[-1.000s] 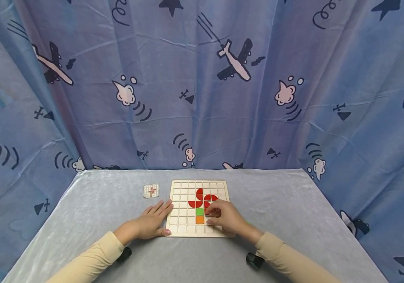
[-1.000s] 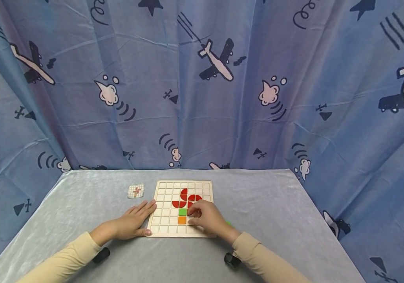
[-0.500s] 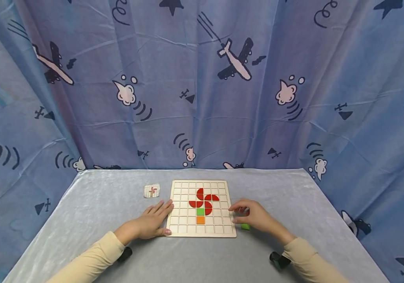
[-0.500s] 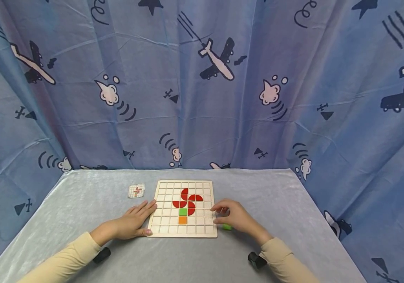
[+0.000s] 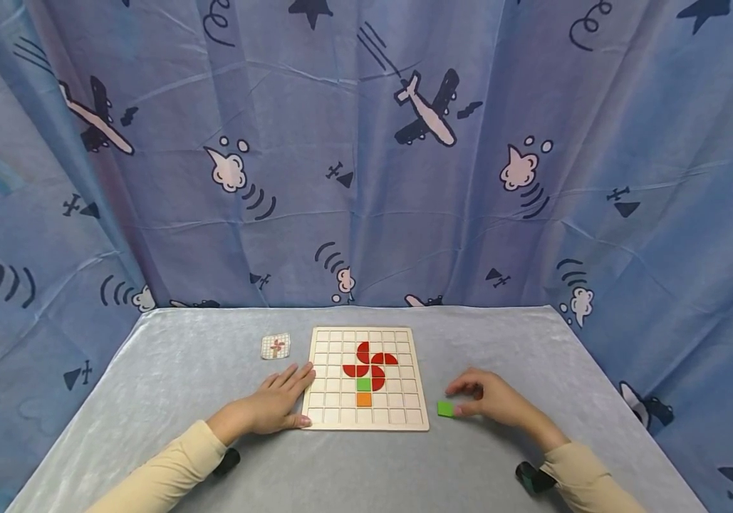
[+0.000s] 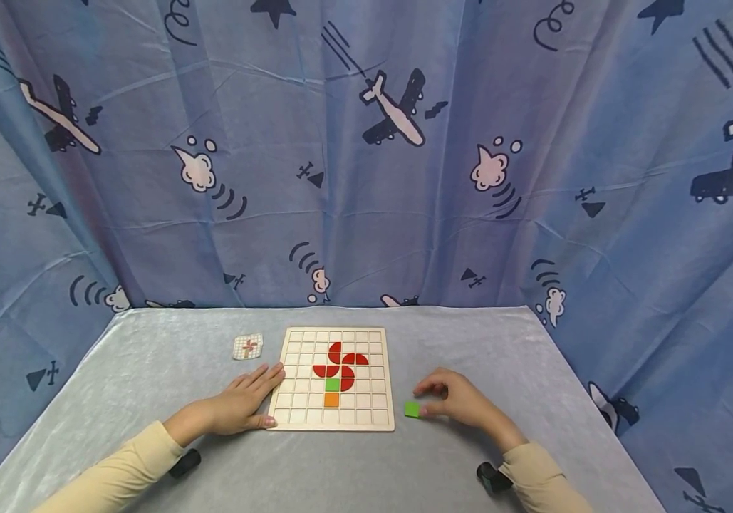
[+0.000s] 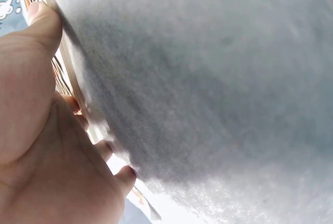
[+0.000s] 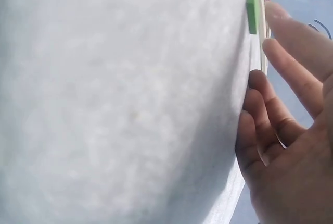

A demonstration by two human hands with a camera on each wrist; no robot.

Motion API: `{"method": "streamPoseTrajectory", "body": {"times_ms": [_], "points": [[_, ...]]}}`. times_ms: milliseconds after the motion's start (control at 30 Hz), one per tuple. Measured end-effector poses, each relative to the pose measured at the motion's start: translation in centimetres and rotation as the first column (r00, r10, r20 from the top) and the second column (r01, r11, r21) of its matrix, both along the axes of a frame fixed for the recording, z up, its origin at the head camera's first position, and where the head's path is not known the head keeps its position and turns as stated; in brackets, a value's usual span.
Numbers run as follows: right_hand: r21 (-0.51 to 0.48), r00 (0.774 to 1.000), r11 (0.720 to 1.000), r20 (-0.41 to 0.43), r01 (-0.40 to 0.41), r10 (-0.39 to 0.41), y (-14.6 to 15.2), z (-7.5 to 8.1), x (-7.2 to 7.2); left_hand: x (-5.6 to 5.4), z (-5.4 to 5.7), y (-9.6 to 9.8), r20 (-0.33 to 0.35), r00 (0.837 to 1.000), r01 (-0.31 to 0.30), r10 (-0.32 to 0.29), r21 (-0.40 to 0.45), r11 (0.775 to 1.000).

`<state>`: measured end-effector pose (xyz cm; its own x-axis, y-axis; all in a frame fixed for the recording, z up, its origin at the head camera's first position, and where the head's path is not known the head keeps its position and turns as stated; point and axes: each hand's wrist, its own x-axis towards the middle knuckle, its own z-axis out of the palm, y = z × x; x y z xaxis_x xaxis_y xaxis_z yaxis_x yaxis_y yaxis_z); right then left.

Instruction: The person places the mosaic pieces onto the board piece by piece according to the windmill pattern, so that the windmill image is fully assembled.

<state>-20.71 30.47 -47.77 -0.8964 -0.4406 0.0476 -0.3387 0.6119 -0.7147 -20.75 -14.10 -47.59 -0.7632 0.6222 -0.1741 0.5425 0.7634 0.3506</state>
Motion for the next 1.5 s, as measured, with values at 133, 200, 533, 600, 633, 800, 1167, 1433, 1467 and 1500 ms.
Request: {"method": "streamPoseTrajectory", "body": {"times_ms": [133,200,533,600,633,800,1167,1433,1467,1500], "points": [[-0.001,0.999,1.0,0.036,-0.011,0.011,0.23,-0.34,0.08,0.01,0.02,-0.04,-0.002,1.0,0.003,-0.003,-0.003,1.0],[-0.005,0.999,1.0,0.046,-0.02,0.02,0.25,-0.49,0.05,-0.01,0.02,-0.07,-0.007,1.0,0.005,-0.005,-0.003,1.0],[0.022,1.0,0.999,0.002,-0.024,0.024,-0.38,-0.4,0.07,0.09,0.27,-0.03,-0.003,1.0,-0.001,0.001,-0.006,1.0],[0.026,1.0,0.999,-0.019,-0.023,0.024,-0.45,-0.46,0.05,0.11,0.29,-0.04,-0.002,1.0,-0.003,0.003,-0.003,1.0],[0.025,0.999,0.999,-0.024,-0.022,0.023,-0.49,-0.46,0.07,0.1,0.27,-0.04,-0.002,1.0,-0.003,0.003,-0.002,1.0],[0.013,0.999,1.0,-0.039,-0.022,0.023,-0.53,-0.6,0.05,0.05,0.15,-0.05,0.0,1.0,-0.003,0.003,0.0,1.0],[0.004,0.994,0.999,-0.098,-0.042,0.042,-0.52,-0.85,0.07,0.0,0.03,-0.06,-0.005,1.0,-0.003,0.003,-0.011,1.0],[0.038,0.998,0.999,-0.059,-0.015,0.017,-0.55,-0.28,-0.04,0.19,0.4,0.02,0.001,1.0,-0.004,0.004,-0.011,1.0],[0.036,0.998,0.999,-0.057,-0.009,0.011,-0.62,-0.21,-0.03,0.18,0.4,0.03,0.001,1.0,-0.004,0.004,-0.012,1.0],[0.039,0.998,0.999,-0.06,-0.006,0.008,-0.7,-0.11,-0.01,0.17,0.39,0.03,0.001,1.0,-0.003,0.003,-0.011,1.0]]}}
